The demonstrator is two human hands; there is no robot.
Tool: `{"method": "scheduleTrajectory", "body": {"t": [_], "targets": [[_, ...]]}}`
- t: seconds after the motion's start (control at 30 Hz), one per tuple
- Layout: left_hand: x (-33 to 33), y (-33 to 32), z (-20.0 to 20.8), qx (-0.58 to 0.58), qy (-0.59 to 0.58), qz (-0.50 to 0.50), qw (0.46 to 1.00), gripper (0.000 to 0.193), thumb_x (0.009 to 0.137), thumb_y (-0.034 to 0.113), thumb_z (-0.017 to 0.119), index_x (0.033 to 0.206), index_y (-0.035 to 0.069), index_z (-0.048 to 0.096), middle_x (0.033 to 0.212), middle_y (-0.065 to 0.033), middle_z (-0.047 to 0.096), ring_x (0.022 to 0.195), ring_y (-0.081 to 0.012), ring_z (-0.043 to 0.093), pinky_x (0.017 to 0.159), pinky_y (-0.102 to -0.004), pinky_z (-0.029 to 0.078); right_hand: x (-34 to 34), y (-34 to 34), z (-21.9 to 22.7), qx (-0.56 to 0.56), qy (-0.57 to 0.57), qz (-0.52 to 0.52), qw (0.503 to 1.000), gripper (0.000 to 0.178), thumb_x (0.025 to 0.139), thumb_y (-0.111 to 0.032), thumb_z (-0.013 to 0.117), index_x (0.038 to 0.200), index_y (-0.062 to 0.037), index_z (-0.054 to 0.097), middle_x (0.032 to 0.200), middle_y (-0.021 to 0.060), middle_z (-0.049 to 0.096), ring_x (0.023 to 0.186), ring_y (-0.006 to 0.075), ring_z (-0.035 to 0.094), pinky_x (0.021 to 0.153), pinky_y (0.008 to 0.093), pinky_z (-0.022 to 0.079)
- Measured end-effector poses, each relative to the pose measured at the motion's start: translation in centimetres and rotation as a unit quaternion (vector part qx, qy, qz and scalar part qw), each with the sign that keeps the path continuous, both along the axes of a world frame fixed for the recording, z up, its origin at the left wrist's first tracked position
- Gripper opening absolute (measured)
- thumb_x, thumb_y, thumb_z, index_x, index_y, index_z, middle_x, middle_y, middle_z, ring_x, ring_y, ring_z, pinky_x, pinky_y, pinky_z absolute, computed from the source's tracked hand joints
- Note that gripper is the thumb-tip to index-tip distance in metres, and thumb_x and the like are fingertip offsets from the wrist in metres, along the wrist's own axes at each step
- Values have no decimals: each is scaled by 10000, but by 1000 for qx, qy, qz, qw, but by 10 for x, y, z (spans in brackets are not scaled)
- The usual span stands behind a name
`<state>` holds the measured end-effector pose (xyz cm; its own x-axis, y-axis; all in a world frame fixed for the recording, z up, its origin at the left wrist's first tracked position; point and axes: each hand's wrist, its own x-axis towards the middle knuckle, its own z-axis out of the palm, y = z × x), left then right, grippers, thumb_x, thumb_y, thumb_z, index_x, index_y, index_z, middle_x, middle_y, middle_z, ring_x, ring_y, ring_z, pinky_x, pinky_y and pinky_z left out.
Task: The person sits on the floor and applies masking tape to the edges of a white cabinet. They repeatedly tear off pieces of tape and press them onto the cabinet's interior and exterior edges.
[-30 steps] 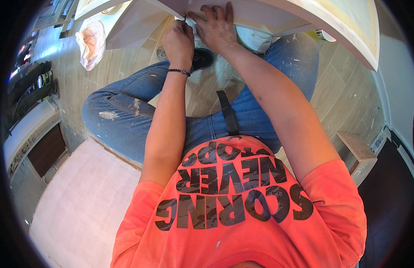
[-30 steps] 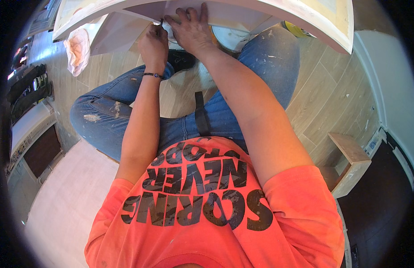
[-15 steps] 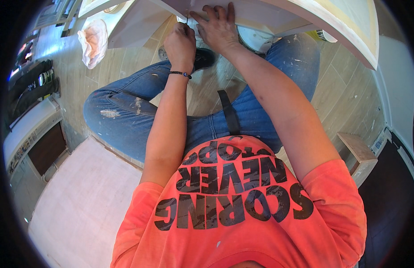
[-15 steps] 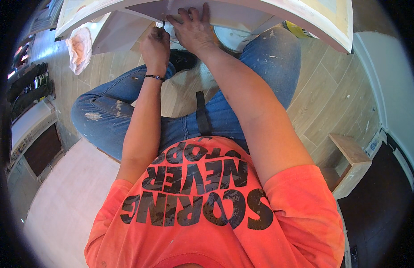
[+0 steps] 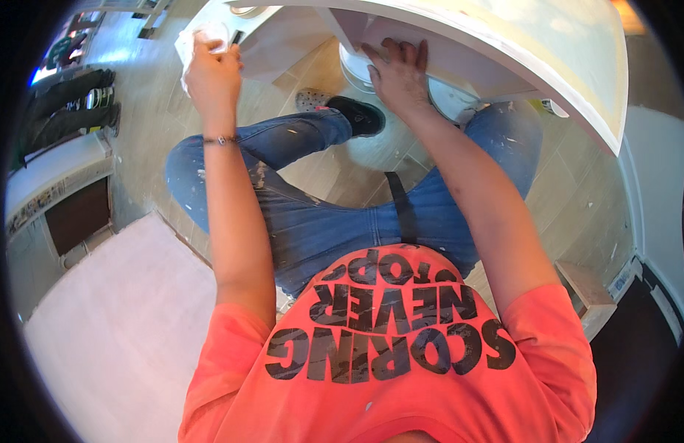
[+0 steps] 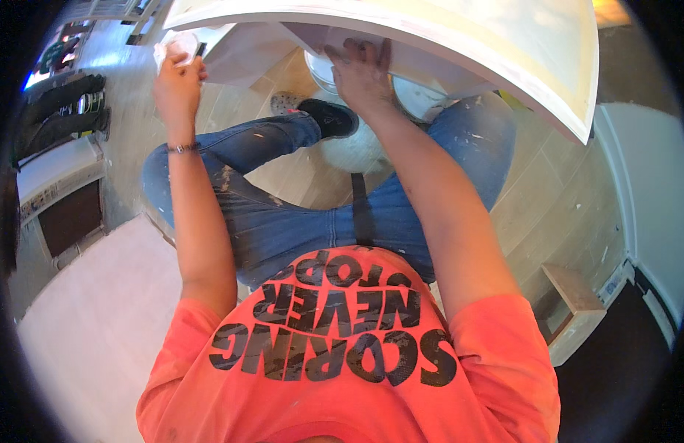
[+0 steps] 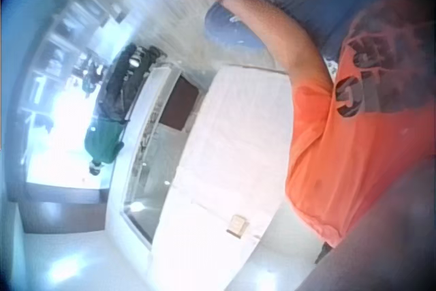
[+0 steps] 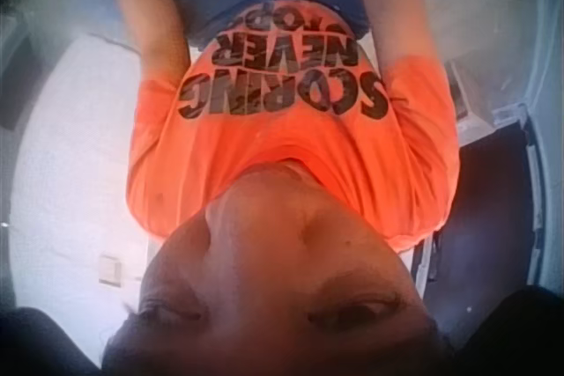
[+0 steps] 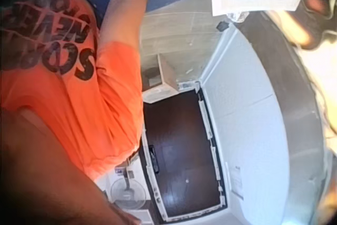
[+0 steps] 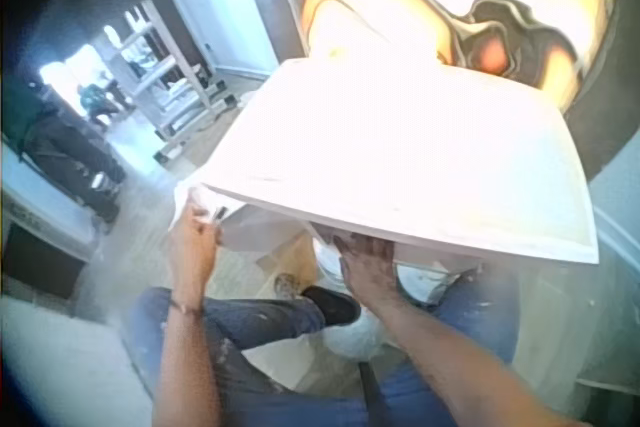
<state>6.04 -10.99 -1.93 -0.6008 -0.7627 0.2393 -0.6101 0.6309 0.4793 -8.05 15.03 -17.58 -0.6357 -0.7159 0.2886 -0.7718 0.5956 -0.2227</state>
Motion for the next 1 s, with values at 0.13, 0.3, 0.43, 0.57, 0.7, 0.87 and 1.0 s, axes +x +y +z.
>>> {"method": "scheduleTrajectory", "body": {"t": [0.13, 0.3, 0.43, 0.57, 0.7, 0.87, 1.0], "targets": [[-20, -73, -13, 52, 47, 80, 994, 292, 941, 267, 727, 1014, -15, 721, 891, -176, 788, 776, -286, 775, 774, -348, 573, 0, 4, 7, 5, -1, 30, 1000, 540, 946, -340, 666, 1478, -329, 574, 1378, 78, 505, 1288, 347, 417, 1200, 688, 227], [-13, -100, -26, -179, 5, 93, 979, 426, 984, 385, 645, 1092, -14, 746, 901, -198, 776, 914, -376, 747, 824, -433, 578, 4, 3, 19, 32, 1, 77, 997, 554, 949, -335, 654, 1494, -317, 557, 1385, 71, 515, 1308, 354, 423, 1200, 704, 216], [-30, 22, -4, -17, -19, -5, 1000, 336, 946, 378, 697, 1072, 81, 791, 895, -174, 772, 874, -379, 740, 807, -459, 577, 3, 13, 14, 59, -6, 27, 998, 524, 946, -336, 657, 1464, -297, 589, 1399, 75, 526, 1330, 359, 417, 1198, 713, 202], [-23, 103, -63, 166, -74, -66, 981, 284, 920, 358, 735, 1047, 114, 803, 920, -173, 773, 887, -367, 741, 806, -449, 575, 3, 0, 20, -39, -85, 10, 996, 397, 928, -372, 688, 1310, -264, 711, 1331, 97, 592, 1300, 382, 466, 1193, 724, 188], [-22, 109, -84, 132, -88, -102, 982, 364, 945, 383, 713, 1079, 53, 790, 876, -163, 776, 743, -270, 756, 735, -388, 575, -14, -23, 15, -108, -221, -89, 965, 256, 910, -402, 725, 1103, -250, 798, 1225, 104, 671, 1227, 395, 551, 1190, 738, 162], [-19, 106, -84, 204, -94, -73, 972, 386, 952, 411, 691, 1100, 69, 791, 936, -198, 770, 894, -356, 738, 839, -433, 563, -12, -40, 25, -85, -245, -127, 957, 202, 890, -421, 758, 1003, -273, 835, 1129, 41, 767, 1175, 322, 652, 1184, 703, 176], [-22, 112, -82, 213, -94, -86, 969, 396, 952, 422, 685, 1110, 75, 790, 969, -215, 762, 937, -376, 727, 874, -453, 552, -15, -44, 24, -50, -265, -124, 955, 195, 894, -408, 763, 1025, -279, 827, 1111, 2, 775, 1188, 318, 639, 1190, 744, 111]]}}
